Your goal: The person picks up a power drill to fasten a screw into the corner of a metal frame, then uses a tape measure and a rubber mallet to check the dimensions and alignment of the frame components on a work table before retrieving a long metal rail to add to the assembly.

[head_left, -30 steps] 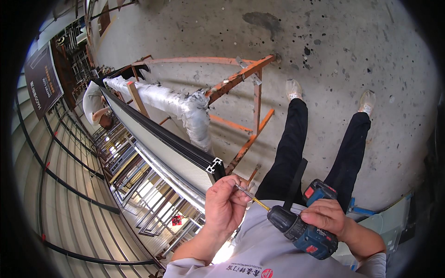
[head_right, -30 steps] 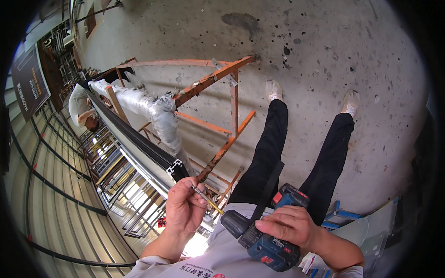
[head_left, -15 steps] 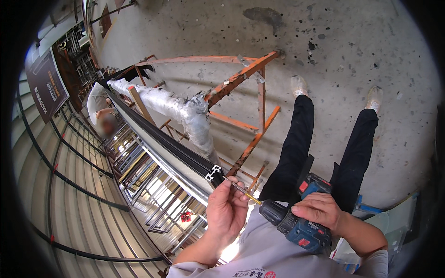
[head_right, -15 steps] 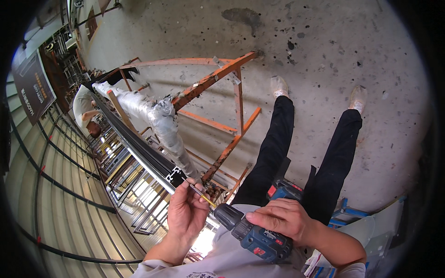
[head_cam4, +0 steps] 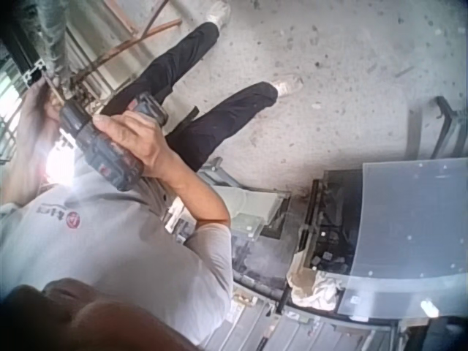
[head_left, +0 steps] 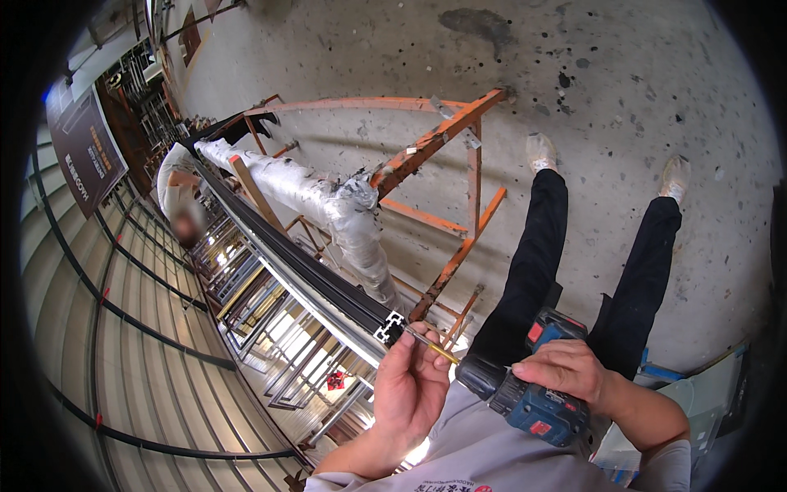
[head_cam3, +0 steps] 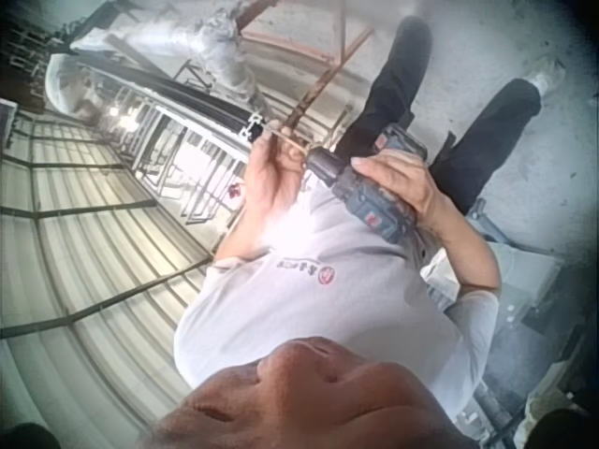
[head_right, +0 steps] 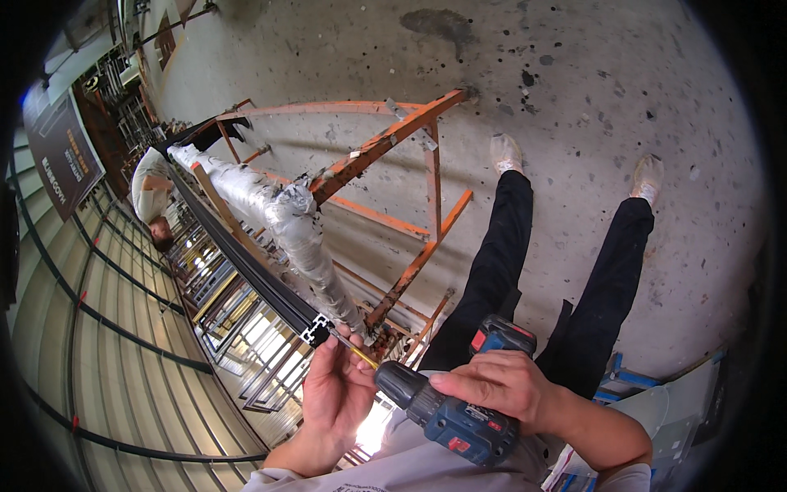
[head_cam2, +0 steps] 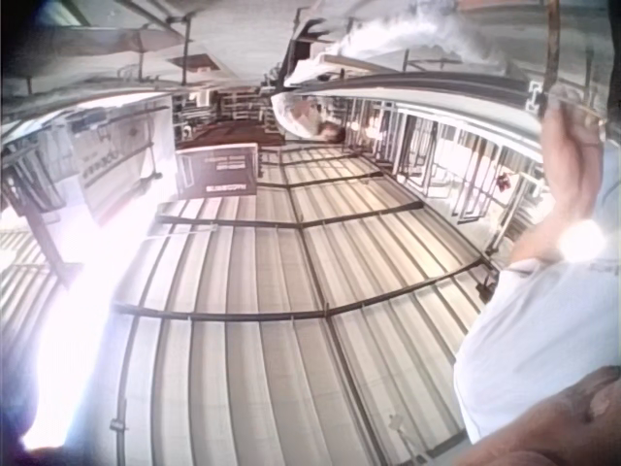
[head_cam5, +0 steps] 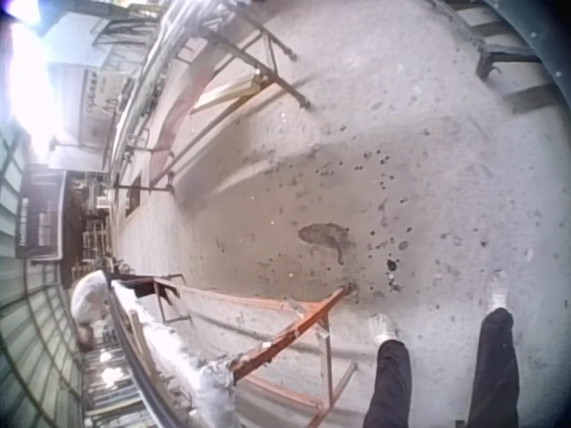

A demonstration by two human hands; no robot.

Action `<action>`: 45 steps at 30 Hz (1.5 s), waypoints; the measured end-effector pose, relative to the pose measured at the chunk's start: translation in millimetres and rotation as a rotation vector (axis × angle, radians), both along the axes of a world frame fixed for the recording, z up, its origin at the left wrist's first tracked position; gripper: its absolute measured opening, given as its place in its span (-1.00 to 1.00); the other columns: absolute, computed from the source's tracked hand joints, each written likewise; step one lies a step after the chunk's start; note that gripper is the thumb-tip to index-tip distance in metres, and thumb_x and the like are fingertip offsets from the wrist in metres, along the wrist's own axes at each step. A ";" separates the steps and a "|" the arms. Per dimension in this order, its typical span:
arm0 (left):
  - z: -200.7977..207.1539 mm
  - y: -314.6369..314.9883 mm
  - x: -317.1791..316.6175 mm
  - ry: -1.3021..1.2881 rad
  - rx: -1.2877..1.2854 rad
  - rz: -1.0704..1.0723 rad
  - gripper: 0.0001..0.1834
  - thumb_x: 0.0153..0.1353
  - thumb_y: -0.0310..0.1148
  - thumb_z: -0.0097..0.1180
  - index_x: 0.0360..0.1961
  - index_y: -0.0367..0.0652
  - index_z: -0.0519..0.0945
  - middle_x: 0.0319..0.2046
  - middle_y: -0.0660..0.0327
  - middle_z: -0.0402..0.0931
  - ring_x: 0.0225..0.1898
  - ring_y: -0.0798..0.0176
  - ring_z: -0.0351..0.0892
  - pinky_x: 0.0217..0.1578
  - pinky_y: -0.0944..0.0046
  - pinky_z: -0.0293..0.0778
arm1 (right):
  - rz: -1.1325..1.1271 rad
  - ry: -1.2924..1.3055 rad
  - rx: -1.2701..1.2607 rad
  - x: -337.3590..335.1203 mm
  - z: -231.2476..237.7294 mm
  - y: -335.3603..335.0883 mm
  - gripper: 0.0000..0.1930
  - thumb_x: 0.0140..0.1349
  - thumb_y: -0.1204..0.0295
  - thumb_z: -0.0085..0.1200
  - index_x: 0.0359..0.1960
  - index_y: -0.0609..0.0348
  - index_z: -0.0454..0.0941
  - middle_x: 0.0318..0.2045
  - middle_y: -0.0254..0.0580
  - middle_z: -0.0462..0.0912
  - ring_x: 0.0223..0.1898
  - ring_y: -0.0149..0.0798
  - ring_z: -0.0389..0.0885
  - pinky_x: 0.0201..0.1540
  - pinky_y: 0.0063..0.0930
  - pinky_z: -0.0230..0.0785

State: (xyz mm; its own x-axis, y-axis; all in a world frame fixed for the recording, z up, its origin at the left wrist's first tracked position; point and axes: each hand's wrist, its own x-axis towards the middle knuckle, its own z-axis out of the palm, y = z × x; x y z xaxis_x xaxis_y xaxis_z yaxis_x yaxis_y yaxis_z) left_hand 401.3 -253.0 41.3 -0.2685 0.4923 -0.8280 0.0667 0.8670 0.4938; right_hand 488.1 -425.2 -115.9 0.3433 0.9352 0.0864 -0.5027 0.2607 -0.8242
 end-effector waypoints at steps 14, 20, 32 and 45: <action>-7.8 205.5 -7.3 0.444 0.473 -2.405 -0.65 0.13 -0.15 -0.14 -0.55 -0.23 0.48 -0.60 0.06 0.40 -0.53 -0.02 0.42 -0.39 0.03 0.40 | 0.043 0.112 -0.028 -5.3 -6.4 4.1 -0.54 0.06 0.50 0.22 0.07 0.15 0.56 -0.32 -0.11 0.67 -0.41 -0.18 0.69 -0.32 -0.39 0.54; -15.4 206.3 -2.7 0.405 0.395 -2.494 -0.87 -0.20 -0.31 -0.01 -0.68 -0.13 0.39 -0.70 0.19 0.27 -0.62 0.05 0.34 -0.53 0.11 0.29 | 0.026 0.122 -0.007 -14.2 -14.4 1.9 -0.60 0.09 0.53 0.18 0.03 0.09 0.61 -0.44 -0.20 0.61 -0.49 -0.26 0.64 -0.43 -0.48 0.50; -15.6 201.7 -3.4 0.421 0.397 -2.442 -0.87 -0.26 -0.33 -0.01 -0.68 -0.16 0.40 -0.71 0.17 0.26 -0.64 0.05 0.30 -0.55 0.11 0.26 | 0.047 0.126 0.014 -8.6 -20.8 13.7 -0.62 0.12 0.52 0.21 0.03 0.03 0.64 -0.47 -0.28 0.60 -0.49 -0.34 0.62 -0.46 -0.53 0.47; -16.0 204.2 -4.9 0.386 0.411 -2.448 -0.85 -0.26 -0.31 -0.01 -0.65 -0.16 0.41 -0.70 0.17 0.26 -0.64 0.07 0.29 -0.56 0.11 0.25 | 0.030 0.046 0.033 -7.0 -19.8 24.9 -0.61 0.12 0.49 0.20 0.03 -0.05 0.64 -0.46 -0.28 0.60 -0.51 -0.35 0.62 -0.51 -0.55 0.46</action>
State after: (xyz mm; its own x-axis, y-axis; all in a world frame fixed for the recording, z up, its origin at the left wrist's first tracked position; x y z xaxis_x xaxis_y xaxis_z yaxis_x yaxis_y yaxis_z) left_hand 396.4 -48.8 25.3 0.6725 0.0689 -0.7369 0.3889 -0.8800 0.2727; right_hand 481.1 -400.3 -135.7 0.3192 0.9422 0.1017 -0.5480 0.2711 -0.7913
